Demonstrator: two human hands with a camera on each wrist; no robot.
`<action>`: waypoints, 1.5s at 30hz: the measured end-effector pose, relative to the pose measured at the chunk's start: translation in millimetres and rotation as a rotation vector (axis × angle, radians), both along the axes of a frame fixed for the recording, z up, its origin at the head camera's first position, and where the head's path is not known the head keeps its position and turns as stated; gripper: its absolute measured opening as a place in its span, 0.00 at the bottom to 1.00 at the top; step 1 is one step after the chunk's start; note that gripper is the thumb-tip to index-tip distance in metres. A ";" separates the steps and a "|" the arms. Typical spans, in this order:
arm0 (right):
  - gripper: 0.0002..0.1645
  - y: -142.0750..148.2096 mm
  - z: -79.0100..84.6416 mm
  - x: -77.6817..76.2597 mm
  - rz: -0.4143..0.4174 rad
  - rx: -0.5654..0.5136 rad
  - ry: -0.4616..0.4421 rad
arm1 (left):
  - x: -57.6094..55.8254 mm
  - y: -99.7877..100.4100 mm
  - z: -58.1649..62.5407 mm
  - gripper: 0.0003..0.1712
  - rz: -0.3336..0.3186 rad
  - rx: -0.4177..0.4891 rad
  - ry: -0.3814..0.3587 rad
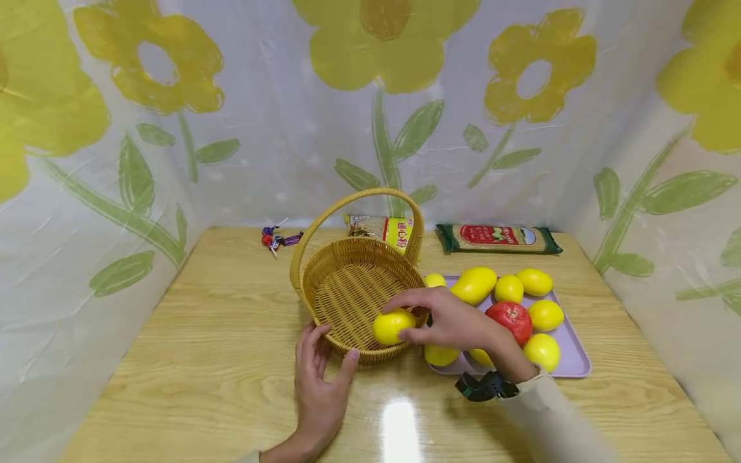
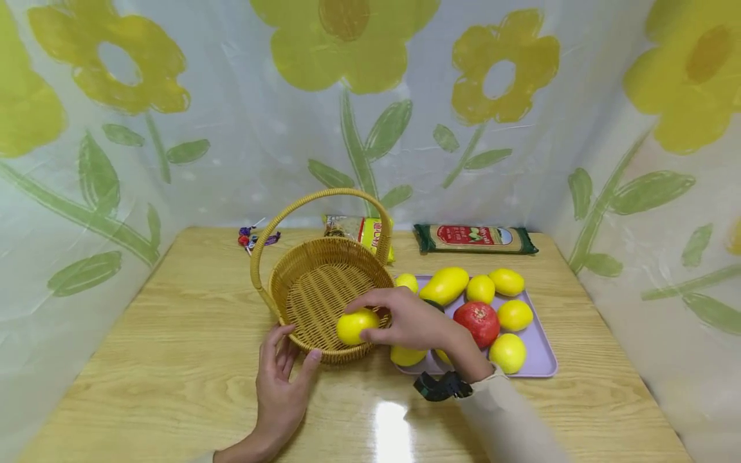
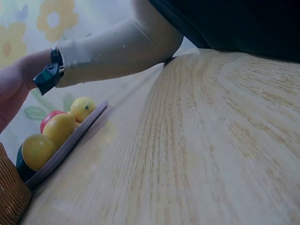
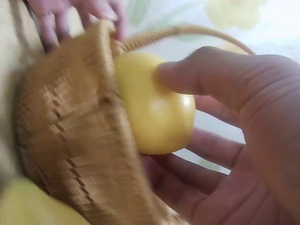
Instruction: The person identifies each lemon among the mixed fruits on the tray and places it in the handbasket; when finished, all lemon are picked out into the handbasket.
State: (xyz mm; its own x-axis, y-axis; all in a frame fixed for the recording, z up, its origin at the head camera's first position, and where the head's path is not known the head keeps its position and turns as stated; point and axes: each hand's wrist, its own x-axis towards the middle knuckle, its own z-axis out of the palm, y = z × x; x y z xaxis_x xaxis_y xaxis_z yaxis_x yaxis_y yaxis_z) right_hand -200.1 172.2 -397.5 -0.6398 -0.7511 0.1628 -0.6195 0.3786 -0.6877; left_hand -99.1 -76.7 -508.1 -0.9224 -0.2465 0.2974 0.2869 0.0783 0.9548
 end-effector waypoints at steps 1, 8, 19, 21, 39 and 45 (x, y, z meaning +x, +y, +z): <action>0.26 -5.1 -2.5 0.6 0.007 0.015 -0.006 | 0.4 0.1 -0.3 0.36 0.003 0.006 -0.003; 0.29 -13.8 -2.1 5.0 0.032 -0.010 -0.037 | 1.2 -0.1 -4.0 0.36 0.029 0.013 0.002; 0.24 140.7 28.3 -18.7 -0.375 -0.270 -0.016 | 1.4 2.3 -4.7 0.37 0.017 0.019 0.015; 0.23 169.3 23.2 -22.0 -0.465 -0.297 -0.012 | 1.3 2.3 -4.0 0.37 0.018 0.012 0.017; 0.34 249.6 -43.3 -41.1 -0.794 0.029 -0.188 | -1.3 1.0 -2.7 0.37 0.001 0.021 0.019; 0.37 249.8 -48.4 -42.7 -0.784 0.107 -0.149 | -0.7 1.2 -1.6 0.37 0.000 0.013 0.004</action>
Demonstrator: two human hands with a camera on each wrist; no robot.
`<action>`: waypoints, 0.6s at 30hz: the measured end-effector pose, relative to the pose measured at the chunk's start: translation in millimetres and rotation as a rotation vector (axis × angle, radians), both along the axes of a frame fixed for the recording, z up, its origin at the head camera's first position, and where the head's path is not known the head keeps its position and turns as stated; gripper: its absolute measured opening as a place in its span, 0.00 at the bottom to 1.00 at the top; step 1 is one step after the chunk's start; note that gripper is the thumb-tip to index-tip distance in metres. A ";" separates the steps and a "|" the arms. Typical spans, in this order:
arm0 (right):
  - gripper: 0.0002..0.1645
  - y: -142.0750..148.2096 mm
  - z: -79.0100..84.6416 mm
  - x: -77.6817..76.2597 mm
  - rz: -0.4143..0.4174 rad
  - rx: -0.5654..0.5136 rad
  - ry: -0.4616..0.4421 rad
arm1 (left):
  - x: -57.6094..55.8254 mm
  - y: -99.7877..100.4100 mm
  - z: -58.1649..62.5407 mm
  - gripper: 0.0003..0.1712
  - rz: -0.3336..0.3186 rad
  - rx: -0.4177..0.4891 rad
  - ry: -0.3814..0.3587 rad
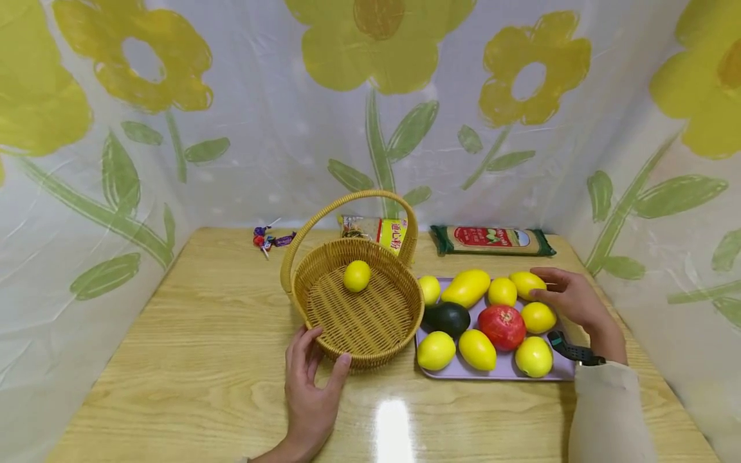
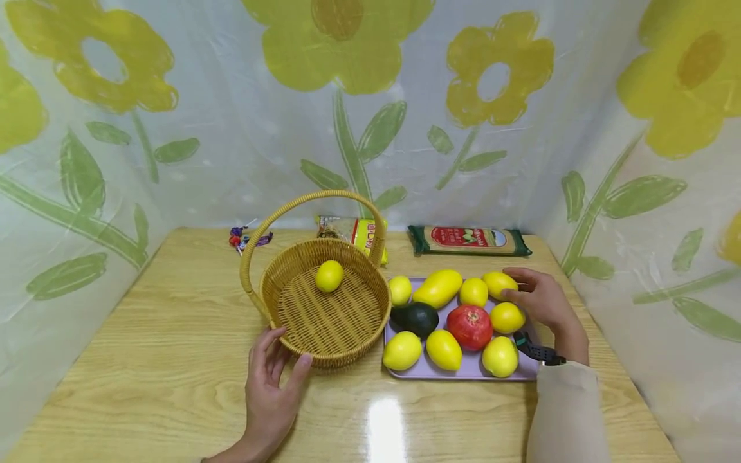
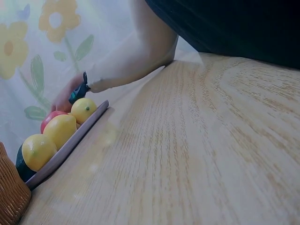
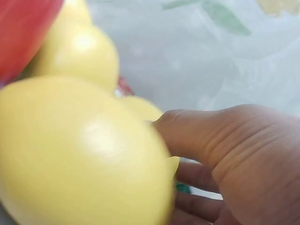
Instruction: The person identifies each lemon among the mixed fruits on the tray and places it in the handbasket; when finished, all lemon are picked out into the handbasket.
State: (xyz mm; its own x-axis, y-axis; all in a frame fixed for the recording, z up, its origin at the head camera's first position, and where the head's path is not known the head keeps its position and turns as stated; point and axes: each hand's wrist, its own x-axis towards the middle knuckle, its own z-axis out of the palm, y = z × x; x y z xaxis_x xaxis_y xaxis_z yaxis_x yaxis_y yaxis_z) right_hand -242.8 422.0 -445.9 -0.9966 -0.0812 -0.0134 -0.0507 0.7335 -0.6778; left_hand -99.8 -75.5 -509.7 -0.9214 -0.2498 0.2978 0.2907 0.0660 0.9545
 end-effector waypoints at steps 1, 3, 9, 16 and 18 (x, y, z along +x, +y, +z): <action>0.37 -0.8 4.1 1.1 -0.006 0.002 0.013 | -0.2 0.0 0.0 0.37 0.001 0.000 0.001; 0.37 -4.6 17.0 5.2 -0.010 -0.005 0.045 | -0.6 -0.3 -0.6 0.37 0.002 -0.002 0.007; 0.28 -47.4 64.4 21.0 0.150 -0.187 0.170 | -2.2 -0.4 -1.3 0.38 -0.010 0.004 0.011; 0.29 -143.9 73.3 23.5 0.543 -0.331 0.089 | -2.4 -0.9 -1.3 0.37 -0.010 0.009 0.019; 0.28 -170.5 67.7 24.9 0.592 -0.310 0.044 | -1.7 -0.5 -0.8 0.37 -0.009 0.010 0.017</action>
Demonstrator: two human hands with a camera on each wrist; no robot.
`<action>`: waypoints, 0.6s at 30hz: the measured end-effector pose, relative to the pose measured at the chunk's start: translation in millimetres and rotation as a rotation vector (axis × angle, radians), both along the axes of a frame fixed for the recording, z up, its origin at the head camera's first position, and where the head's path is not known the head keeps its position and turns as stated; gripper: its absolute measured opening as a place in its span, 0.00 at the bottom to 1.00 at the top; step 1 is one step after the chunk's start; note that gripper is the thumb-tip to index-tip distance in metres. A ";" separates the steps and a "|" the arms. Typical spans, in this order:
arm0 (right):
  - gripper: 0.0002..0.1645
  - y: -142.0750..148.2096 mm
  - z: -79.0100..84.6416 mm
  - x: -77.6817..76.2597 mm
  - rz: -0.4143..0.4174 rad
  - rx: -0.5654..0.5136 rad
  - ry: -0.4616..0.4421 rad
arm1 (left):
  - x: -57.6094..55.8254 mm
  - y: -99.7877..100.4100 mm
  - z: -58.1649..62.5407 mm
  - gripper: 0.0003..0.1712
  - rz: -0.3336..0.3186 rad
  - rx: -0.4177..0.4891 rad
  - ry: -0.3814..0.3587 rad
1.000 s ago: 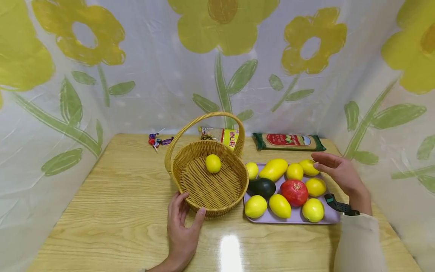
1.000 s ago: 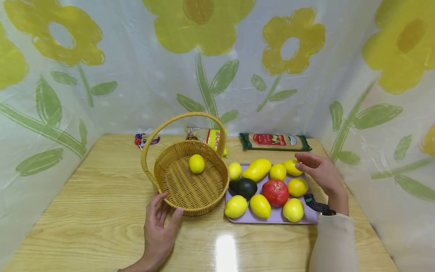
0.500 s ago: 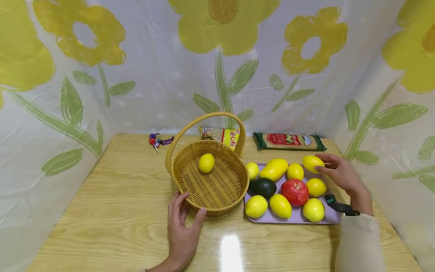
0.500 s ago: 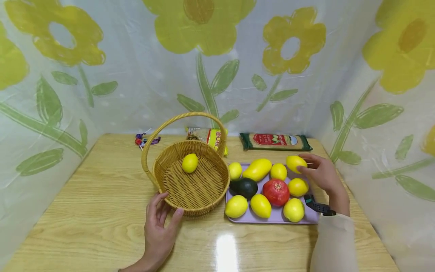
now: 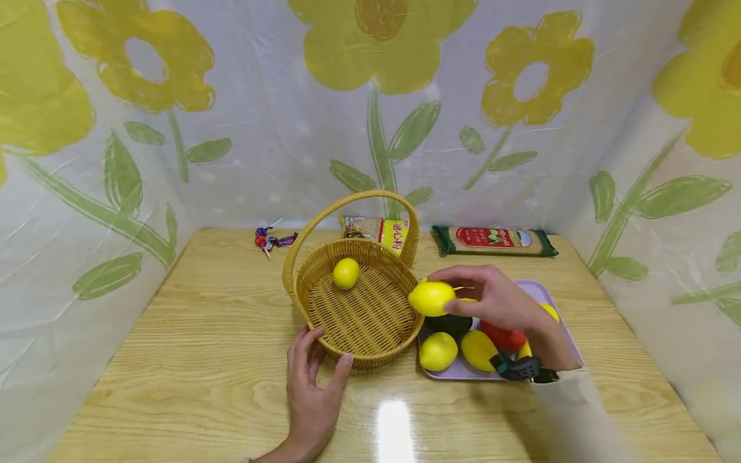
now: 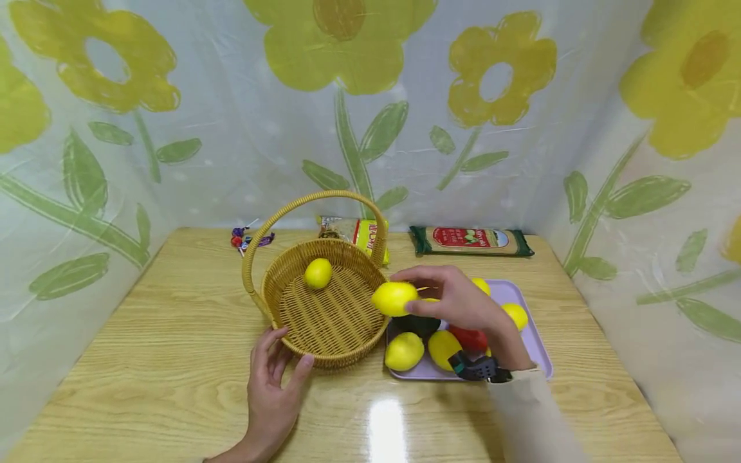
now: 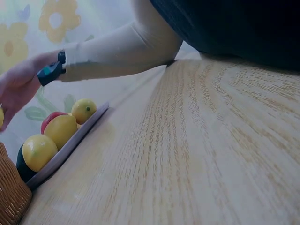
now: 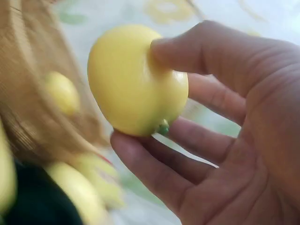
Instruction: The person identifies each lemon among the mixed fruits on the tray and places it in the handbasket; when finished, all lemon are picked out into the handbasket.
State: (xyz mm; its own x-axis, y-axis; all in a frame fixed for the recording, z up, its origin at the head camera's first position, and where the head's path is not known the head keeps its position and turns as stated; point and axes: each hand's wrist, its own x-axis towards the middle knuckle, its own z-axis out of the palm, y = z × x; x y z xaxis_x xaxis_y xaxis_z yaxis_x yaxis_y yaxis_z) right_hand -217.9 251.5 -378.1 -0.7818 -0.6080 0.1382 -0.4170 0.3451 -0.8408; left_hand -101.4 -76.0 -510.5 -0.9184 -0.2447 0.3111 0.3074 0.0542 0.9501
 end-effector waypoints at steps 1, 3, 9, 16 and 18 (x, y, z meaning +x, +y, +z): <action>0.27 -12.5 -3.5 0.4 0.018 0.023 0.002 | 0.1 -0.5 0.3 0.37 0.002 -0.002 0.000; 0.27 -33.8 -10.4 2.0 0.046 0.074 0.036 | 0.5 -1.2 0.7 0.36 0.002 -0.011 -0.001; 0.27 -70.8 -18.5 14.6 0.111 0.177 0.147 | 0.8 -1.2 2.5 0.36 0.008 -0.020 0.002; 0.26 -66.5 -9.8 19.9 0.151 0.024 0.083 | 0.8 -1.3 2.5 0.35 0.013 -0.029 0.010; 0.25 -49.0 -3.9 17.5 0.118 -0.024 0.053 | 1.4 -0.9 2.1 0.35 0.012 -0.026 0.001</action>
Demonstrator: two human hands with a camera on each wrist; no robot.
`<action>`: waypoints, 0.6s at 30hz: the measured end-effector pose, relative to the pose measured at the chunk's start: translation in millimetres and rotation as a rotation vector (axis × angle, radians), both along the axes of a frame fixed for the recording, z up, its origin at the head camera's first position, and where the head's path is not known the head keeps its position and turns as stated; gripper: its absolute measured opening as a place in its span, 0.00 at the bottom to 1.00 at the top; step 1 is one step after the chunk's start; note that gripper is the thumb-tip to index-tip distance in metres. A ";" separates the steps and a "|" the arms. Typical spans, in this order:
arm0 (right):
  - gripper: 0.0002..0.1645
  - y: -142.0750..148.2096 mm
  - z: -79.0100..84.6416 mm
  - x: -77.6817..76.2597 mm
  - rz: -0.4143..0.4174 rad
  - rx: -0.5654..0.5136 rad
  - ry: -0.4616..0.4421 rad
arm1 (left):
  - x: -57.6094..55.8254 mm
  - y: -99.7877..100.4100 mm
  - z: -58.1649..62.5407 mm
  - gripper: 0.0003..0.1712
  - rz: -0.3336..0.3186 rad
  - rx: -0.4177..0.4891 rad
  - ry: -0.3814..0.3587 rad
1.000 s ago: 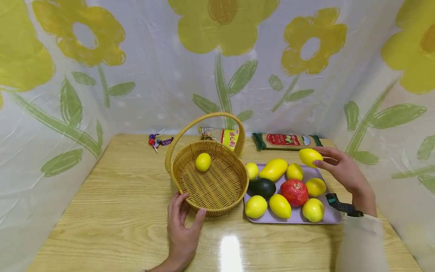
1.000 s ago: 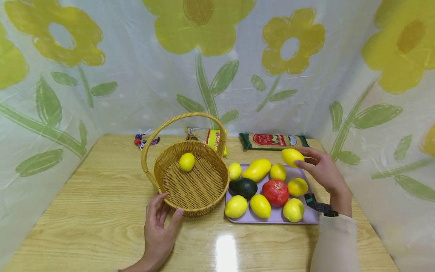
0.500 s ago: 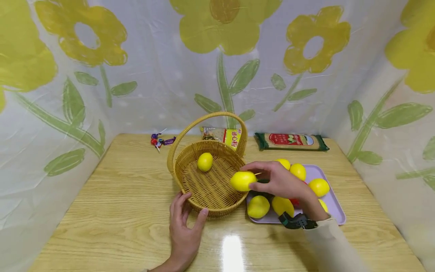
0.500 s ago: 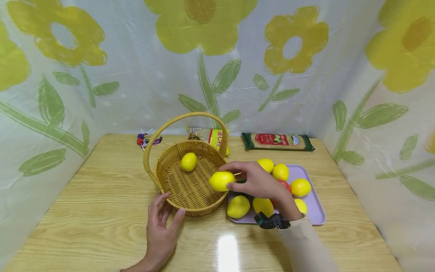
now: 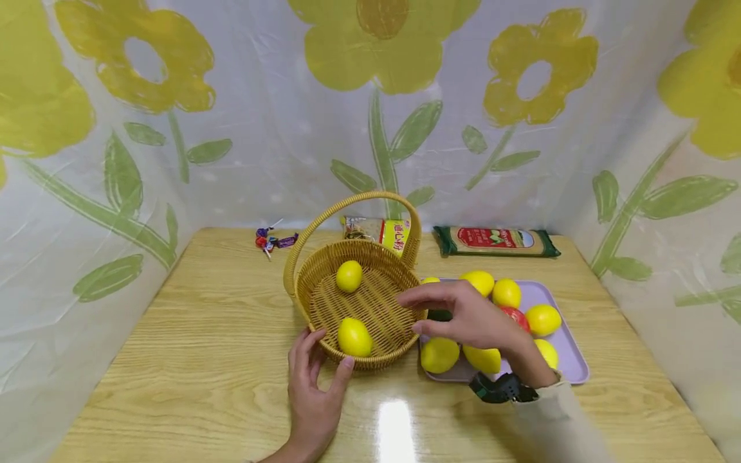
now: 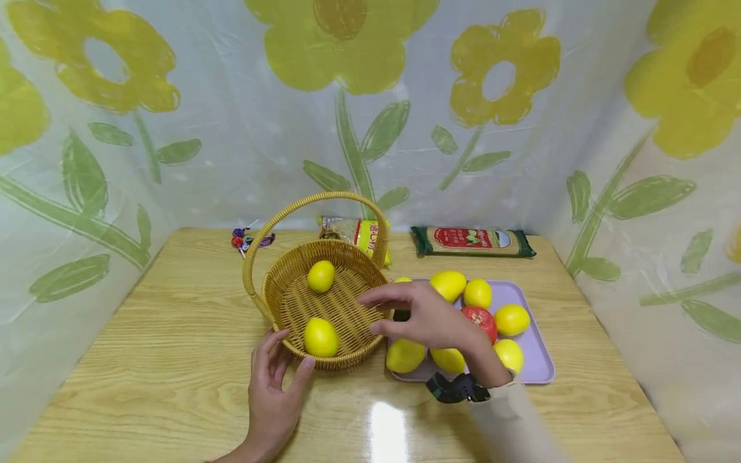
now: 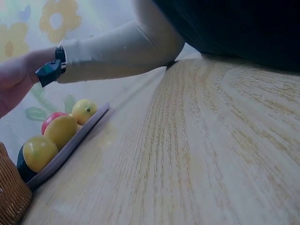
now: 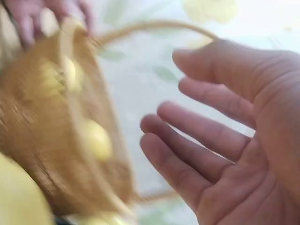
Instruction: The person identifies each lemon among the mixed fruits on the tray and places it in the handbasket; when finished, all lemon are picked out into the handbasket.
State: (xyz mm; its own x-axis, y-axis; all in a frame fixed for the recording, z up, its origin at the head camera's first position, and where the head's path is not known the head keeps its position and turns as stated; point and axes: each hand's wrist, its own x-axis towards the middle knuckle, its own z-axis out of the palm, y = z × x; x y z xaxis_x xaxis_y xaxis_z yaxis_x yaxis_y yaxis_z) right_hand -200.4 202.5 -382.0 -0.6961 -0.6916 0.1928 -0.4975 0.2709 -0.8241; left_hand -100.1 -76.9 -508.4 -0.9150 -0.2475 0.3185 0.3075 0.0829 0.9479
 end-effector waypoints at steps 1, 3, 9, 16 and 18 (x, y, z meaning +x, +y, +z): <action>0.25 10.4 3.9 -1.8 -0.019 -0.019 -0.011 | -0.1 -0.1 -0.2 0.36 0.003 0.001 -0.004; 0.26 35.3 10.9 -6.5 -0.067 -0.036 0.001 | -0.6 -0.1 -0.6 0.36 0.003 0.008 -0.012; 0.27 119.8 13.8 -11.5 -0.256 -0.032 0.030 | -2.3 1.4 -0.2 0.37 -0.002 0.016 -0.030; 0.22 199.3 -32.9 10.2 -0.485 0.110 -0.007 | -1.0 1.4 0.1 0.37 0.009 0.003 -0.058; 0.22 212.9 -46.9 21.0 -0.512 0.113 -0.013 | 0.9 0.9 -0.4 0.38 0.014 -0.004 -0.072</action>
State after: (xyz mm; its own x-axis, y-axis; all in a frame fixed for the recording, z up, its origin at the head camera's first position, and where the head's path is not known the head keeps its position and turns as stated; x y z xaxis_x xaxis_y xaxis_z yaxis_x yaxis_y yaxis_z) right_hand -179.4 415.4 -428.9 -0.9522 -0.2782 0.1259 -0.2682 0.5647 -0.7805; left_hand -99.2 -76.0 -508.7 -0.9321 -0.2593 0.2530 0.2375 0.0902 0.9672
